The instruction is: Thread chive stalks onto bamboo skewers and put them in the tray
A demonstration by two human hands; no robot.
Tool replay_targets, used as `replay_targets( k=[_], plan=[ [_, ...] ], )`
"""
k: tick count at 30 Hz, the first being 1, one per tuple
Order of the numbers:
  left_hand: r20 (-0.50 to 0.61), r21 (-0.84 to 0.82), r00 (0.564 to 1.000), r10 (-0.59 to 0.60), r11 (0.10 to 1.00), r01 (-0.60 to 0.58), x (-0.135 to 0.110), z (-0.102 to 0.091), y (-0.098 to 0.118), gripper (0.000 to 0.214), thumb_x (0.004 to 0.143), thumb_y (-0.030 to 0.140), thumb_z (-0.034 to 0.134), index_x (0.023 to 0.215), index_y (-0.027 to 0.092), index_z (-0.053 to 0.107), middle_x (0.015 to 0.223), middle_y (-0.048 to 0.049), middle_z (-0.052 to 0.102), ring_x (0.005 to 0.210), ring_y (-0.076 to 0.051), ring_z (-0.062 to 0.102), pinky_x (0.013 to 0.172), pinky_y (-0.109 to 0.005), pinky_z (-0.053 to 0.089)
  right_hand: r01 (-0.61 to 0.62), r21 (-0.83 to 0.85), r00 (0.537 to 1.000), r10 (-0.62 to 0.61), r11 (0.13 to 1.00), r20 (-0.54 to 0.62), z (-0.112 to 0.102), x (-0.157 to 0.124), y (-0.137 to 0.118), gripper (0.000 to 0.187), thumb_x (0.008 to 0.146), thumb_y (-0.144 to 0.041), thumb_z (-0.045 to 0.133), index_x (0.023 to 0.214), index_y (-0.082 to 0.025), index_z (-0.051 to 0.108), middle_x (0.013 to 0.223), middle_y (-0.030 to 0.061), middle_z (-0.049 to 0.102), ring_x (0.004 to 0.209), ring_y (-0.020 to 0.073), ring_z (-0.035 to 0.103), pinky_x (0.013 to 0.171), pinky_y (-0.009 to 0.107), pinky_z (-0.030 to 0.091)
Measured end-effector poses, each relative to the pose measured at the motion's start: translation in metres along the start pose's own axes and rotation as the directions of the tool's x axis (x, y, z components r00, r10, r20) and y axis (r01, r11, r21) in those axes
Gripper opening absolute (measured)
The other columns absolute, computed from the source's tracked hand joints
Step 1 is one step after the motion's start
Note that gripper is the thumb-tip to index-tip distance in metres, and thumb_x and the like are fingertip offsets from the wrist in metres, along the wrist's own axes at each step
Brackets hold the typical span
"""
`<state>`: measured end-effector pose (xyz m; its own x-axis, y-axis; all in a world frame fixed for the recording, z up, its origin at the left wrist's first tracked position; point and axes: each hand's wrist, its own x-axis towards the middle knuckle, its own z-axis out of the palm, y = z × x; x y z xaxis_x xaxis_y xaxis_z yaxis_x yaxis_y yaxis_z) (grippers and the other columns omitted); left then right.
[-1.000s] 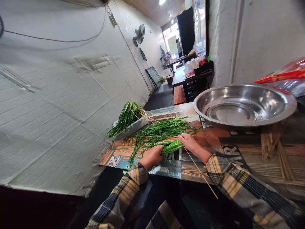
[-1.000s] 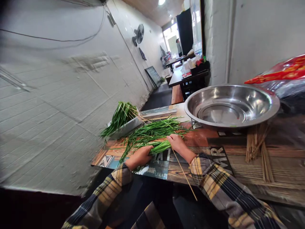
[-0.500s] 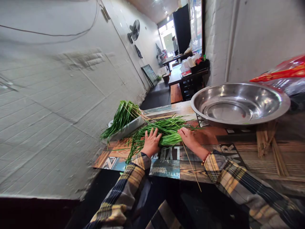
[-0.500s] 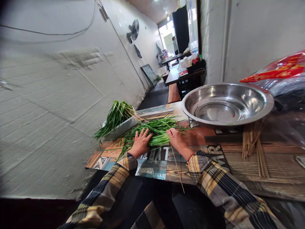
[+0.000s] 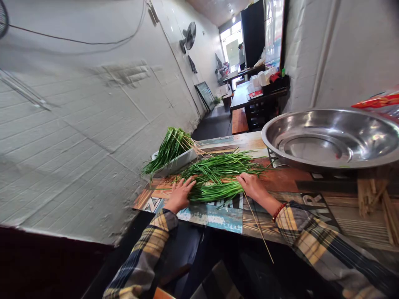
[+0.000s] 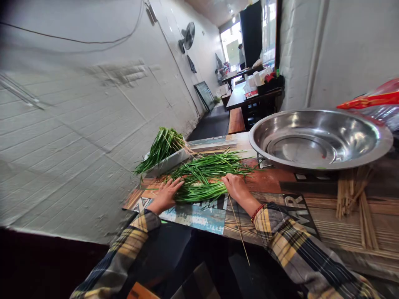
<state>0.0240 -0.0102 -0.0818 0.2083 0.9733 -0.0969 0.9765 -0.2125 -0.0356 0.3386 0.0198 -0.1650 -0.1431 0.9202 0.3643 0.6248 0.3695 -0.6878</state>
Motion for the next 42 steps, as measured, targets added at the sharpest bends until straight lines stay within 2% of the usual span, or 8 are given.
replay_targets(
  k=[4, 7, 11, 16, 20, 25, 34, 42],
  plan=[
    [0.197, -0.326, 0.966, 0.165, 0.941, -0.094, 0.010, -0.033, -0.020, 0.084, 0.062, 0.017, 0.071, 0.141, 0.025, 0.043, 0.142, -0.0064, 0.052, 0.126, -0.028, 0.051, 0.104, -0.040, 0.042, 0.009, 0.009, 1.000, -0.009, 1.000, 0.004, -0.002, 0.000, -0.001, 0.029, 0.093, -0.029, 0.044, 0.072, -0.019, 0.060, 0.069, 0.0061, 0.067, 0.066, 0.0185, 0.062, 0.060, 0.026, 0.034],
    [0.044, -0.459, 0.980, 0.195, 0.875, -0.154, 0.019, -0.051, -0.017, 0.058, 0.075, 0.035, 0.066, 0.130, 0.020, 0.056, 0.127, -0.0077, 0.063, 0.114, -0.023, 0.060, 0.095, -0.034, 0.049, 0.027, 0.036, 1.000, -0.027, 0.999, 0.003, -0.003, 0.000, -0.004, 0.027, 0.093, -0.028, 0.044, 0.074, -0.019, 0.061, 0.072, 0.0053, 0.068, 0.067, 0.0177, 0.063, 0.063, 0.026, 0.036],
    [-0.221, -0.256, 0.942, 0.251, 0.918, -0.304, 0.038, -0.043, 0.026, 0.023, 0.086, 0.027, 0.055, 0.098, 0.018, 0.072, 0.099, -0.0085, 0.071, 0.093, -0.019, 0.064, 0.089, -0.033, 0.049, 0.040, 0.077, 0.999, -0.041, 0.996, 0.003, -0.007, -0.001, -0.011, 0.025, 0.092, -0.031, 0.046, 0.078, -0.019, 0.062, 0.068, 0.0034, 0.067, 0.068, 0.0173, 0.063, 0.065, 0.025, 0.038],
    [-0.110, -0.081, 0.885, 0.451, 0.884, -0.461, 0.065, -0.018, 0.092, 0.029, 0.083, 0.008, 0.047, 0.089, 0.020, 0.073, 0.092, -0.0081, 0.066, 0.090, -0.019, 0.058, 0.087, -0.033, 0.046, 0.005, 0.122, 1.000, -0.007, 0.993, 0.022, -0.014, -0.002, -0.015, 0.026, 0.091, -0.035, 0.048, 0.079, -0.019, 0.065, 0.050, -0.0027, 0.057, 0.053, 0.0154, 0.059, 0.057, 0.024, 0.039],
    [-0.073, -0.105, 0.874, 0.481, 0.867, -0.486, 0.083, -0.013, 0.103, 0.020, 0.075, 0.007, 0.055, 0.070, 0.019, 0.070, 0.083, -0.0071, 0.063, 0.083, -0.019, 0.056, 0.083, -0.032, 0.046, -0.051, 0.148, 0.999, 0.050, 0.988, 0.010, -0.014, 0.001, -0.015, 0.023, 0.087, -0.037, 0.055, 0.081, -0.018, 0.067, 0.046, -0.0038, 0.054, 0.049, 0.0153, 0.057, 0.052, 0.024, 0.037],
    [-0.152, -0.219, 0.889, 0.432, 0.862, -0.456, 0.104, -0.018, 0.091, 0.014, 0.069, 0.008, 0.058, 0.062, 0.017, 0.066, 0.077, -0.0044, 0.062, 0.079, -0.017, 0.056, 0.080, -0.029, 0.045, -0.086, 0.188, 0.995, 0.094, 0.978, -0.032, -0.007, 0.003, -0.013, 0.020, 0.084, -0.034, 0.057, 0.081, -0.017, 0.068, 0.050, -0.0030, 0.056, 0.049, 0.0141, 0.054, 0.050, 0.023, 0.034],
    [-0.372, -0.533, 0.922, 0.110, 0.788, -0.309, 0.122, 0.000, 0.098, 0.016, 0.076, 0.016, 0.051, 0.084, 0.012, 0.064, 0.069, -0.0011, 0.065, 0.062, -0.011, 0.059, 0.059, -0.020, 0.045, -0.036, 0.252, 0.982, 0.080, 0.967, -0.168, -0.015, 0.005, -0.013, 0.023, 0.087, -0.033, 0.052, 0.082, -0.018, 0.068, 0.072, 0.0021, 0.068, 0.064, 0.0148, 0.058, 0.060, 0.024, 0.039],
    [-0.379, -0.548, 0.925, 0.035, 0.797, -0.254, 0.123, 0.012, 0.098, 0.022, 0.077, 0.013, 0.051, 0.089, 0.016, 0.069, 0.083, -0.0041, 0.069, 0.080, -0.017, 0.063, 0.076, -0.029, 0.048, -0.034, 0.274, 0.977, 0.090, 0.961, -0.196, -0.019, 0.007, -0.016, 0.023, 0.088, -0.033, 0.051, 0.082, -0.018, 0.067, 0.073, 0.0026, 0.069, 0.065, 0.0151, 0.059, 0.062, 0.024, 0.041]
  ],
)
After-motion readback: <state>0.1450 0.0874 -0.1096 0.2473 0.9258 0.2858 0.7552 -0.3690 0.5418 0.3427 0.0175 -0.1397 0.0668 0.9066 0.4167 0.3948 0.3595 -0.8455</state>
